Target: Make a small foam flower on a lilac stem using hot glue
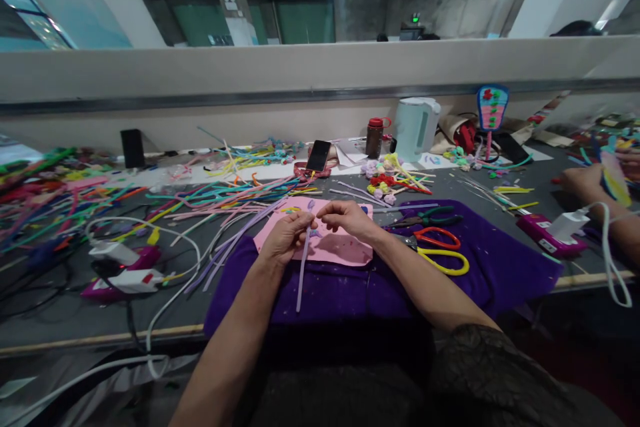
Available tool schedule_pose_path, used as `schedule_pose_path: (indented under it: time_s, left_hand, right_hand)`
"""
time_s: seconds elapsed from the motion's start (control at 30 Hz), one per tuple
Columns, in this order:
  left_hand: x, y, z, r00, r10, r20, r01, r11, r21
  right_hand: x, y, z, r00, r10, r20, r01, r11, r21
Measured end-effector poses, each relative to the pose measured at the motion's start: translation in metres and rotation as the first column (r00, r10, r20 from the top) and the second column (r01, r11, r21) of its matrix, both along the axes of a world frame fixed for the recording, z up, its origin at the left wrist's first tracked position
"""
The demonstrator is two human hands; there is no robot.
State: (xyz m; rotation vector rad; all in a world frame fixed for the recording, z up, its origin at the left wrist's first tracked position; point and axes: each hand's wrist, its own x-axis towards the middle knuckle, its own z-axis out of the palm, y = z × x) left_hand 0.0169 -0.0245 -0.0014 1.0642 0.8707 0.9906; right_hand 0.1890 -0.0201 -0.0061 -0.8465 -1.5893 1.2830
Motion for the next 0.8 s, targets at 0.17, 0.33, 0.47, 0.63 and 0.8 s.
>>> schedule_pose_path:
  time_s: [0.17,0.33,0.47,0.63,0.8]
  left_hand:
    - [0.001,0.0,0.0,1.0,-0.009,0.017,0.009,1.0,-0.003]
    - [0.003,0.0,-0.002,1.0,-0.001,0.025,0.001,1.0,-0.018]
    - [0.003,0.0,-0.003,1.0,-0.013,0.018,0.014,0.999,-0.033]
    - [0.004,0.001,-0.007,0.999,-0.024,0.032,0.026,0.997,-0.074]
    - [0.006,0.005,-0.012,0.992,-0.09,0.094,0.101,0.987,-0.125]
  right_hand:
    - [-0.003,-0.005,0.004,0.999,-0.007,-0.039,0.007,1.0,-0.005]
    - [-0.003,-0.009,0.009,0.993,-0.117,-0.028,0.118,0.992,0.05]
    - [-0.004,-0.011,0.012,0.991,-0.121,-0.064,0.124,0.992,0.029]
    - [-0.006,-0.011,0.01,0.988,-0.1,-0.115,0.106,0.993,0.048]
    - [-0.005,-0.008,0.005,0.988,-0.131,-0.08,0.143,0.974,0.176]
